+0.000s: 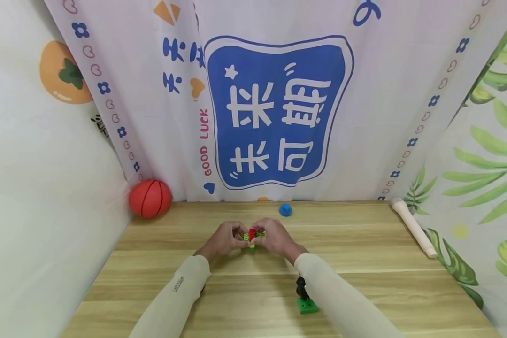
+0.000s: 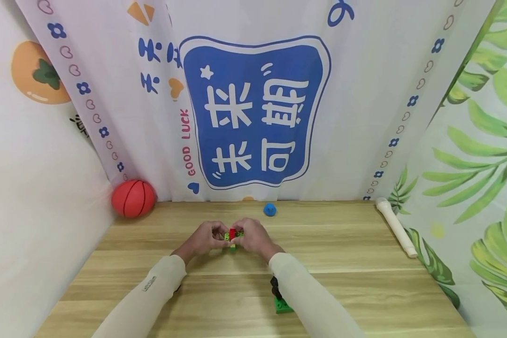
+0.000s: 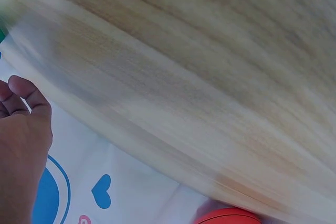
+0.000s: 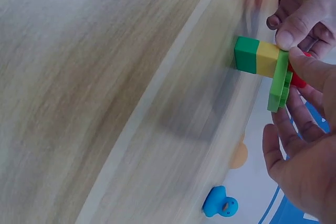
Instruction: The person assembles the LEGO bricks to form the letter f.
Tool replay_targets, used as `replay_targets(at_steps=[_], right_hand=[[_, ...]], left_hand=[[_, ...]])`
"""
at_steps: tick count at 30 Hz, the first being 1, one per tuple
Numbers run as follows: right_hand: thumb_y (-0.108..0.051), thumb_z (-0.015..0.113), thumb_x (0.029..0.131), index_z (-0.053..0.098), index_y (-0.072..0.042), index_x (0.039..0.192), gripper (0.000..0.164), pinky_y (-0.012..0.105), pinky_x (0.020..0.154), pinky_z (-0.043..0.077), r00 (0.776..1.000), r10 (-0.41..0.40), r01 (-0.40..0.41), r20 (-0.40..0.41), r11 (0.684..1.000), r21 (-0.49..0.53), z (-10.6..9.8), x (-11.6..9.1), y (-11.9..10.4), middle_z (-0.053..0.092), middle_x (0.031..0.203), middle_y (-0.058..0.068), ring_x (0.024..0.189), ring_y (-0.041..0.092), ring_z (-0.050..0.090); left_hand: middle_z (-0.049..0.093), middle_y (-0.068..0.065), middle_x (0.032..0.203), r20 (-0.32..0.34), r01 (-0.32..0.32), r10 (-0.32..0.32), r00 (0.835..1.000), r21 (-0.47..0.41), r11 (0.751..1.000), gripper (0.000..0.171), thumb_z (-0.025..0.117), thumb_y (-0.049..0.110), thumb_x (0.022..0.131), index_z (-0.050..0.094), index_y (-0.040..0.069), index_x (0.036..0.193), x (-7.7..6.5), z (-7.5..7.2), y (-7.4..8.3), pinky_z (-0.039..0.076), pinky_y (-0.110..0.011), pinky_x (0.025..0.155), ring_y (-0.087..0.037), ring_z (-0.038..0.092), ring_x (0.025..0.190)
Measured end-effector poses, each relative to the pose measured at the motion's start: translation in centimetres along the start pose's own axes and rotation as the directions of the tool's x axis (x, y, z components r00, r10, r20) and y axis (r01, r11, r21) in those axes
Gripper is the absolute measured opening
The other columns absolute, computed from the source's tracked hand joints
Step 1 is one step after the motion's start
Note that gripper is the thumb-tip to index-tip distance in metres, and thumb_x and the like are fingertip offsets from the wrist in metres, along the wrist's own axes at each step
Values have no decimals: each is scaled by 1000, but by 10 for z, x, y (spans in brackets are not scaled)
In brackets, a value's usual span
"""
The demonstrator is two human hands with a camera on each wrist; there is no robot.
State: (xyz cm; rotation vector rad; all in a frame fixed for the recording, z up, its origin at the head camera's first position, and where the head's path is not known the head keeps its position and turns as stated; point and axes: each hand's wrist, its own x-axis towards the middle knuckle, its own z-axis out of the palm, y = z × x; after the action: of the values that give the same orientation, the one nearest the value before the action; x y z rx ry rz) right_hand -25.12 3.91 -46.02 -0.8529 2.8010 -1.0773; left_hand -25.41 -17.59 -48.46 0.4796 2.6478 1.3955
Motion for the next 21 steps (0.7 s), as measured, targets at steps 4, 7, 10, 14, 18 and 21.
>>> replay_targets(at_steps=[4, 7, 10, 14, 18, 21], right_hand=[[-12, 84, 94, 75, -6, 129, 36, 45, 100, 59, 998, -39, 43, 52, 997, -66, -4, -5, 4, 74, 120, 10, 112, 25, 70], [-13, 80, 97, 69, -5, 138, 43, 49, 105, 55, 995, -43, 48, 90, 997, -57, -11, -14, 7, 70, 128, 13, 120, 30, 65], [-14, 76, 99, 65, 0, 142, 46, 54, 108, 54, 992, -35, 38, 120, 999, -22, -22, -31, 13, 66, 134, 19, 125, 36, 64], [-18, 73, 103, 63, 3, 142, 46, 56, 106, 54, 983, -27, 29, 181, 1000, -7, -37, -58, 27, 66, 136, 22, 125, 38, 64], [-29, 75, 102, 65, 1, 139, 48, 49, 105, 56, 965, -13, 12, 260, 1000, 2, -49, -89, 46, 69, 134, 15, 122, 31, 66], [-33, 78, 100, 66, -2, 135, 49, 40, 102, 57, 943, -23, 2, 331, 998, 64, -55, -110, 57, 70, 130, 11, 117, 25, 66]], left_hand=[[70, -4, 94, 10, 11, -11, 1000, -4, 1000, 21, 91, 12, 87, 78, 10, 103, 1, 1, 1, 49, -22, 72, -16, 57, 83], [69, -4, 94, 10, 32, -31, 999, -13, 999, 21, 90, 10, 87, 78, 10, 104, 1, 1, 2, 48, -23, 72, -17, 57, 84], [68, -4, 95, 5, 55, -55, 998, -18, 998, 22, 90, 11, 87, 77, 11, 105, 1, 0, 2, 48, -23, 73, -18, 56, 86], [67, -4, 94, -2, 70, -70, 998, -22, 997, 23, 91, 10, 86, 77, 11, 105, 0, -1, 3, 48, -24, 74, -19, 56, 87], [67, -5, 96, -1, 73, -73, 997, -23, 997, 26, 91, 10, 86, 77, 9, 108, -1, -1, 2, 48, -25, 74, -19, 56, 87], [68, -4, 98, 8, 81, -81, 997, -29, 996, 27, 91, 11, 87, 77, 9, 110, 0, 0, 1, 48, -24, 74, -19, 56, 88]])
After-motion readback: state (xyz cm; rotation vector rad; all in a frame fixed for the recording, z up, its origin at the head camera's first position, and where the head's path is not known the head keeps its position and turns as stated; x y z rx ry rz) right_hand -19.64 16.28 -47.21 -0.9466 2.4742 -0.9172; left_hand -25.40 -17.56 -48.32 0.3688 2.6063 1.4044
